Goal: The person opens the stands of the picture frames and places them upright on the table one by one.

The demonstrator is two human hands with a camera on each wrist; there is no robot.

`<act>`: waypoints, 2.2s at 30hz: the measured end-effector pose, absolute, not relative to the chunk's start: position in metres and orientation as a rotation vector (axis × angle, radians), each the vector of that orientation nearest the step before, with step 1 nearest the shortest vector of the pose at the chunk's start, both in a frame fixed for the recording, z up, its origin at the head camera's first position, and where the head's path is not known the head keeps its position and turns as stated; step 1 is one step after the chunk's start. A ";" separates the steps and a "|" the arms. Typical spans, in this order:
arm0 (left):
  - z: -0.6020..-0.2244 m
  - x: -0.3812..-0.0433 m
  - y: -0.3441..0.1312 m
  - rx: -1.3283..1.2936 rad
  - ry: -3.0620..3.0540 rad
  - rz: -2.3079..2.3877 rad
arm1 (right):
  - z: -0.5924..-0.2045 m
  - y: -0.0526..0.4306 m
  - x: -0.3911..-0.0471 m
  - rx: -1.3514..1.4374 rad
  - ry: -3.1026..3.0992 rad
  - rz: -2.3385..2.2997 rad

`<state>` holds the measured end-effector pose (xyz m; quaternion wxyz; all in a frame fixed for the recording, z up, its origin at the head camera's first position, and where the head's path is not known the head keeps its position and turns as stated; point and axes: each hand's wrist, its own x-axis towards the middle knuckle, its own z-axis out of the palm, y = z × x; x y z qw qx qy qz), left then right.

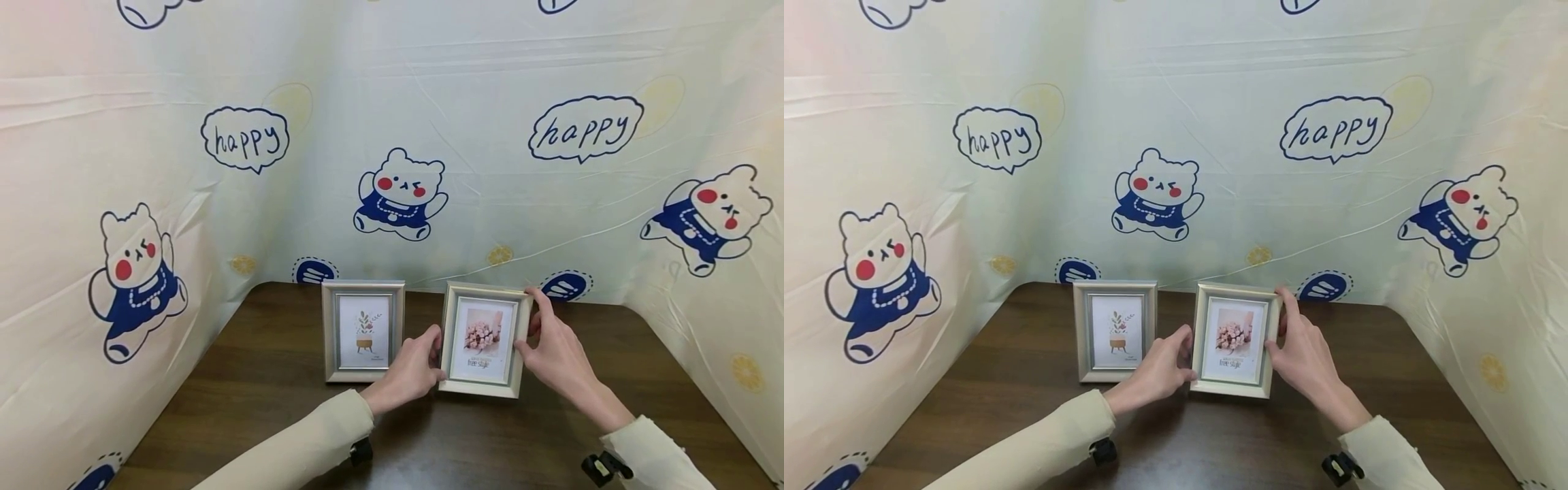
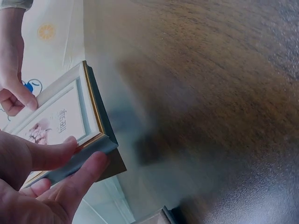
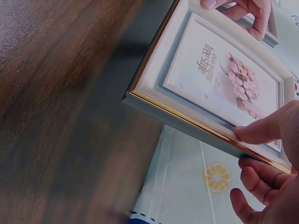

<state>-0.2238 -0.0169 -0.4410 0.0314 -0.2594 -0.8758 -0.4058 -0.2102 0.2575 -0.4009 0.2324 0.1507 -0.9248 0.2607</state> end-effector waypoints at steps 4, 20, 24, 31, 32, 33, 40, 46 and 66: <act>-0.444 -0.224 -0.016 -0.784 -2.710 -1.274 | -0.403 0.257 -0.210 0.423 -2.539 0.703; -0.448 -0.225 -0.013 -0.770 -2.713 -1.247 | -0.408 0.257 -0.211 0.398 -2.553 0.698; -0.451 -0.227 -0.013 -0.789 -2.679 -1.231 | -0.410 0.256 -0.211 0.392 -2.548 0.702; -0.453 -0.230 -0.013 -0.793 -2.665 -1.240 | -0.411 0.255 -0.213 0.405 -2.534 0.693; -0.455 -0.232 -0.013 -0.794 -2.665 -1.227 | -0.411 0.255 -0.214 0.408 -2.530 0.691; -0.455 -0.234 -0.014 -0.796 -2.662 -1.231 | -0.411 0.255 -0.214 0.410 -2.527 0.688; -0.476 -0.250 -0.014 -0.799 -2.623 -1.259 | -0.413 0.254 -0.216 0.399 -2.524 0.692; -0.468 -0.245 -0.015 -0.782 -2.672 -1.225 | -0.416 0.253 -0.216 0.407 -2.518 0.674; -0.448 -0.240 -0.013 -0.669 -2.854 -1.109 | -0.413 0.258 -0.212 0.483 -2.471 0.565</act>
